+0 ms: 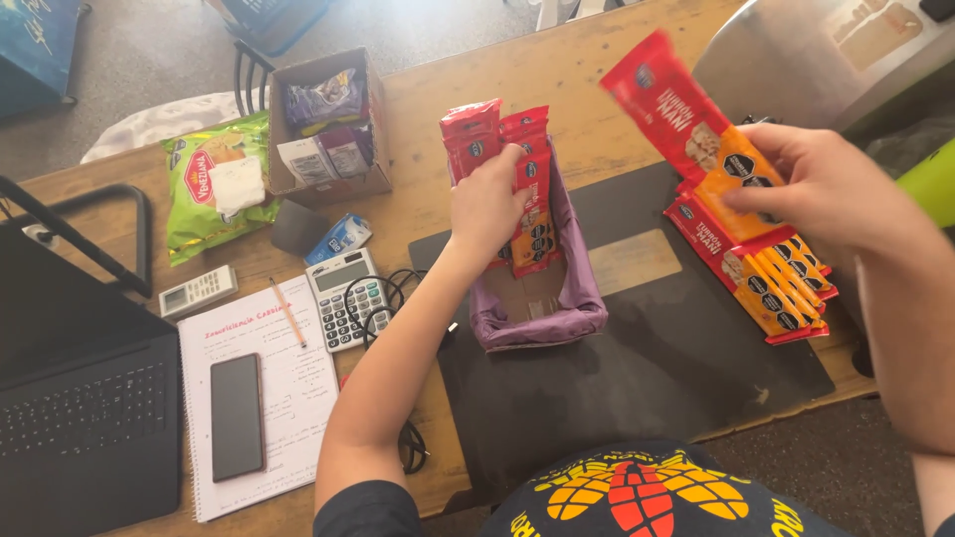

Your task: Organizing various snack bars and packages from a desk and a basket into a cardboard box.

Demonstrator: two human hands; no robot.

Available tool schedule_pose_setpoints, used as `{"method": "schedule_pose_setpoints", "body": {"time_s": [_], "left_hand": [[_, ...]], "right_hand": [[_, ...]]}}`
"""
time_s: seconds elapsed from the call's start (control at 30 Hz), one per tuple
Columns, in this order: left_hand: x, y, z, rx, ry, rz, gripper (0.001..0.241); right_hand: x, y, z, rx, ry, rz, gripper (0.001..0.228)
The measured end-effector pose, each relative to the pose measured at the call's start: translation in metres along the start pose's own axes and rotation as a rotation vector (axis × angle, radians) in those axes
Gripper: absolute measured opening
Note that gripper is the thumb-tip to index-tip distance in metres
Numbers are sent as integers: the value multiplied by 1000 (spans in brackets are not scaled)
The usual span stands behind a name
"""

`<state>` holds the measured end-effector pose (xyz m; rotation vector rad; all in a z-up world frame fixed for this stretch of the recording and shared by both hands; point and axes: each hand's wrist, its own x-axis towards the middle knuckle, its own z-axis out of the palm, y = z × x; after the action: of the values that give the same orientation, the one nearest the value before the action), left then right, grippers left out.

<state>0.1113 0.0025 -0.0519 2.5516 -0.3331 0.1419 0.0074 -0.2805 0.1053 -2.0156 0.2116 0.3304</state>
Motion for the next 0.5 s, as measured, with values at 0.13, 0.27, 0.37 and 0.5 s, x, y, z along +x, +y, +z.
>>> {"method": "schedule_pose_setpoints", "body": {"time_s": [0.13, 0.27, 0.37, 0.5], "left_hand": [[3, -3, 4, 256, 97, 172, 30], [7, 3, -18, -75, 12, 85, 22], [11, 0, -15, -200, 77, 103, 18], [12, -15, 16, 31, 138, 192, 10]], "right_hand": [[29, 13, -27, -777, -19, -336, 76], [38, -4, -26, -843, -103, -479, 60], [34, -13, -3, -649, -181, -392, 40], [61, 20, 49, 400, -81, -333, 48]]}}
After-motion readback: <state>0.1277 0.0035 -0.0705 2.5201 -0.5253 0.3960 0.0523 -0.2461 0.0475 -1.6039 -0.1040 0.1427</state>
